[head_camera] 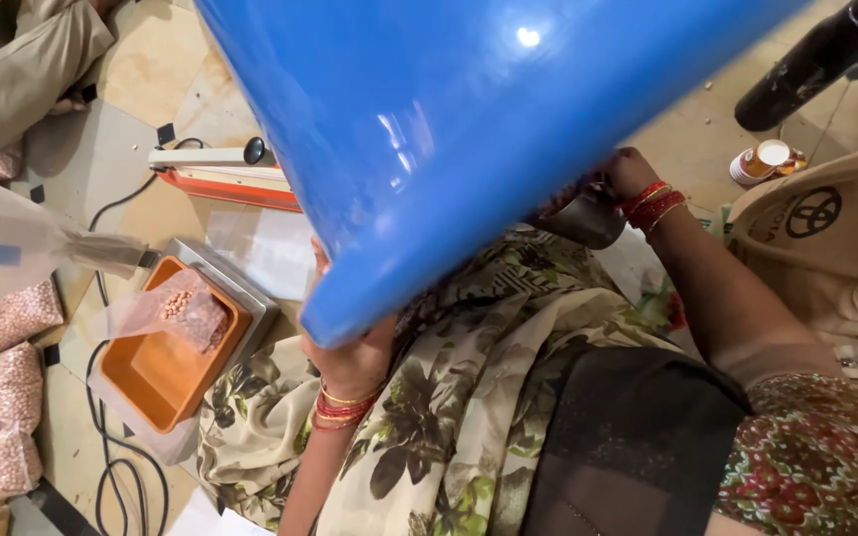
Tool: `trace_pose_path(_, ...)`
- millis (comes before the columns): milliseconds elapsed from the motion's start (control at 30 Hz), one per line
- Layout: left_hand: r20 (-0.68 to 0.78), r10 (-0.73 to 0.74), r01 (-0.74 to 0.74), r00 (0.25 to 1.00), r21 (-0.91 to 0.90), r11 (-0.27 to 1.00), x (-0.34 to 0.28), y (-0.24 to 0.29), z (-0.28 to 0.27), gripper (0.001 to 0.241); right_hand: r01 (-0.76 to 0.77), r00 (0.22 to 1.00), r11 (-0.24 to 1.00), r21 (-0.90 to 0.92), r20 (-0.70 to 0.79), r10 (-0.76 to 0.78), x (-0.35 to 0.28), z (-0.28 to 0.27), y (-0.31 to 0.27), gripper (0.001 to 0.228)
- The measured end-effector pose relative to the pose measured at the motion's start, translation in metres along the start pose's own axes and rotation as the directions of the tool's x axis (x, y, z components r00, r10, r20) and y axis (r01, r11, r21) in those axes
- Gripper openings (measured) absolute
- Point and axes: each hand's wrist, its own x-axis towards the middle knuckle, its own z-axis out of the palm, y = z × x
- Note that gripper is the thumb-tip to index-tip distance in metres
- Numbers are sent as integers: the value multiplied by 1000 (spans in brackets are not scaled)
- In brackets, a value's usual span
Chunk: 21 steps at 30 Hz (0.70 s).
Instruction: The person is scooping peanuts from a large blue bin into plastic bags, weighing them on a digital scale, and sealing the bags using a heat sealer.
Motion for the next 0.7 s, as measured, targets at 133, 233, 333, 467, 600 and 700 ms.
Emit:
trace_pose_path(133, -68, -22, 14, 997, -123, 992, 7, 7, 6, 67, 13, 1000, 999, -36, 9, -12, -41, 21, -6, 33)
trace_pose_path(233, -100, 58, -77, 993, -200, 977, 7, 15, 9, 68, 3, 1000, 998, -62, 16, -2, -82, 29, 9, 35)
trace_pose_path(333, -79, 66, -83, 995, -237, 968, 10, 13, 10, 66, 15, 1000, 997, -81, 13, -14, -53, 21, -12, 37)
trace_pose_path(467, -69, 8, -30, 998, -314, 949, 12, 13, 11, 64, 11, 1000, 994, -106, 1, -11, 8, 11, -14, 40)
trace_pose_path(600, -69, 125, -138, 990, -253, 957, 17, 20, 10, 70, 0, 1000, 991, -130, -6, 0, 25, 4, 10, 42)
trace_pose_path(700, -53, 103, -113, 993, -251, 961, 19, 20, 11, 69, -1, 1000, 988, -155, -2, 1, 43, -1, 30, 44)
